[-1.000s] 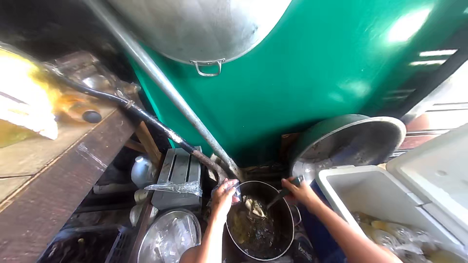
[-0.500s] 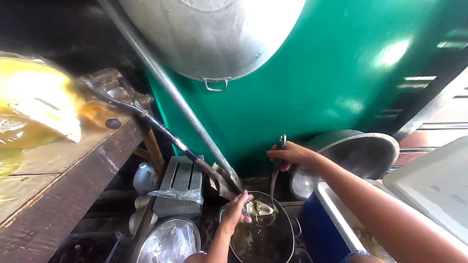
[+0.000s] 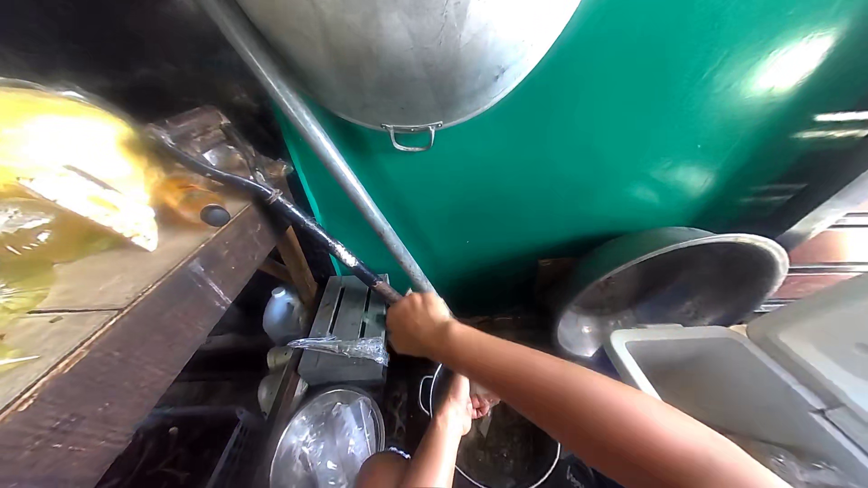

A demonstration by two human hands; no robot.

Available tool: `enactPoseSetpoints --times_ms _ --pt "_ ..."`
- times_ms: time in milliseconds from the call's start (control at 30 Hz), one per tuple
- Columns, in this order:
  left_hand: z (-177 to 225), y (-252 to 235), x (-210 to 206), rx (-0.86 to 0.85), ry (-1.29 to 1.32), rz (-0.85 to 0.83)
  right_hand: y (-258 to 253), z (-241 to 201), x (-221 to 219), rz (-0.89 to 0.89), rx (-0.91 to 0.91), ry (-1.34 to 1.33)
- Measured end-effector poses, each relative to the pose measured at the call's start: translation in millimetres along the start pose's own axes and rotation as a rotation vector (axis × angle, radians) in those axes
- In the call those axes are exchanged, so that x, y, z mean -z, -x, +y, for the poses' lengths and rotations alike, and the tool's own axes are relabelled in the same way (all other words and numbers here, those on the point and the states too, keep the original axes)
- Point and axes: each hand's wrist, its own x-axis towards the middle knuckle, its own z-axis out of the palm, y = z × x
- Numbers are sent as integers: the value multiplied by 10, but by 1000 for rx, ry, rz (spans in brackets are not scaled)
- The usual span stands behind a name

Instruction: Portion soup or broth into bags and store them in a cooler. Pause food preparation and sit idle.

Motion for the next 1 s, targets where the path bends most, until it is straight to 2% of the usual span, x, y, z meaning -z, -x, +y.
enactPoseSetpoints --times_ms 100,167,233,300,433,567,667,833,900,1000 --pt "5 -78 75 6 -61 -15 55 533 61 106 -182 -93" --pt "32 -111 104 -54 -99 13 104 1062 -165 205 -321 -181" --pt "53 -96 128 -117 -109 52 156 1572 -708 235 -408 -300" --pt "81 -87 141 -183 -107 87 222 1911 -1396 155 -424 -419" --pt "87 -120 196 -262 -87 127 350 1942 -2667 212 -375 -593" --pt "69 -138 291 -256 -79 161 362 1731 -3407 266 -328 -695" --pt "57 -146 355 -230 -83 181 336 1593 -3672 388 -457 -826" --pt "44 -155 418 -143 -112 203 307 1802 -3802 536 -900 -1184" --pt "43 -154 419 -114 -125 202 364 1946 -3756 557 -969 -1306" --pt "32 -156 406 -105 -145 195 499 2093 -3466 592 -957 -1450"
